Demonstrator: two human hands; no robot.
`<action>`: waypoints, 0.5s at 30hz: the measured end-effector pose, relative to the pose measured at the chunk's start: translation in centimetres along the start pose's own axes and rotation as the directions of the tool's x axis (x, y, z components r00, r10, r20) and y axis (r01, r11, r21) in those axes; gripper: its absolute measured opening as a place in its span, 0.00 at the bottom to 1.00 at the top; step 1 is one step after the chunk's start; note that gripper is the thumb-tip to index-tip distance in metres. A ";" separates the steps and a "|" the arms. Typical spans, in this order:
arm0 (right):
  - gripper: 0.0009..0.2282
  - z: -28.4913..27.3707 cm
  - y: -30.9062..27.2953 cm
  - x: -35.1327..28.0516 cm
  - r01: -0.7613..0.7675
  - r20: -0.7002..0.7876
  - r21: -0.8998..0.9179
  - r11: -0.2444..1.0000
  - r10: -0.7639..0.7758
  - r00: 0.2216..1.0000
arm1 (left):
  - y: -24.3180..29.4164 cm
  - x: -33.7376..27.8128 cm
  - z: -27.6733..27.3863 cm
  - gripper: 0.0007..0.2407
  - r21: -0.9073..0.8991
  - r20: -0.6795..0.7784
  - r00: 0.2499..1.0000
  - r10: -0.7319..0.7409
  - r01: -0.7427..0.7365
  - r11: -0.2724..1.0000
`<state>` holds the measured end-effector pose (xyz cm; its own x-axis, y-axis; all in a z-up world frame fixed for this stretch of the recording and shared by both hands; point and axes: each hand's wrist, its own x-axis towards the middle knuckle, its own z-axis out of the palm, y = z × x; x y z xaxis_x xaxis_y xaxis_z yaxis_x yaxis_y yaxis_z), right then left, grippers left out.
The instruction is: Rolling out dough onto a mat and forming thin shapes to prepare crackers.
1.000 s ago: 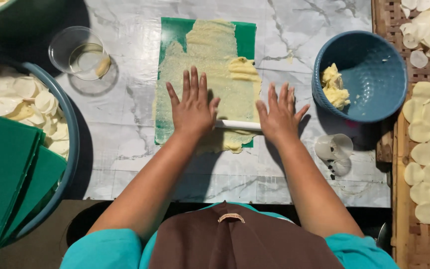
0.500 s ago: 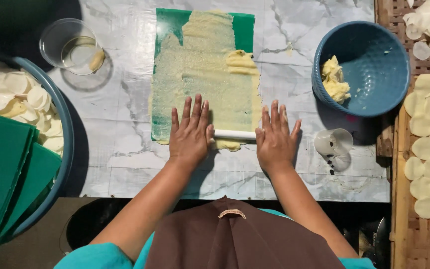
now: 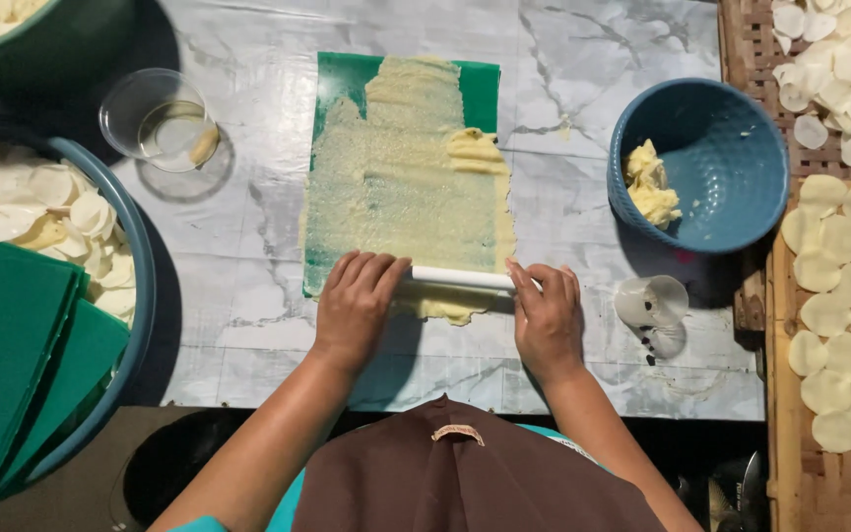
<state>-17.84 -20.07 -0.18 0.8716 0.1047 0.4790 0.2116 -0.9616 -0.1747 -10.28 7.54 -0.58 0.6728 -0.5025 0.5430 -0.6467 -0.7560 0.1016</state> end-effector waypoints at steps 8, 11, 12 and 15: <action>0.28 5.5 1.4 6.1 -0.199 0.226 -0.177 0.964 0.237 0.945 | 0.6 5.5 4.2 0.28 -0.064 0.481 0.829 -0.285 0.358 0.932; 0.28 6.6 3.0 10.2 -0.235 0.251 -0.210 0.949 0.285 0.925 | -0.7 9.7 5.4 0.27 -0.031 0.523 0.795 -0.308 0.379 0.925; 0.28 7.0 3.3 11.5 -0.237 0.254 -0.225 0.945 0.292 0.922 | -1.3 10.9 5.7 0.26 -0.018 0.515 0.795 -0.321 0.385 0.923; 0.30 8.8 5.6 15.2 -0.282 0.306 -0.198 0.939 0.332 0.892 | -3.4 14.5 8.3 0.27 0.022 0.576 0.741 -0.347 0.410 0.912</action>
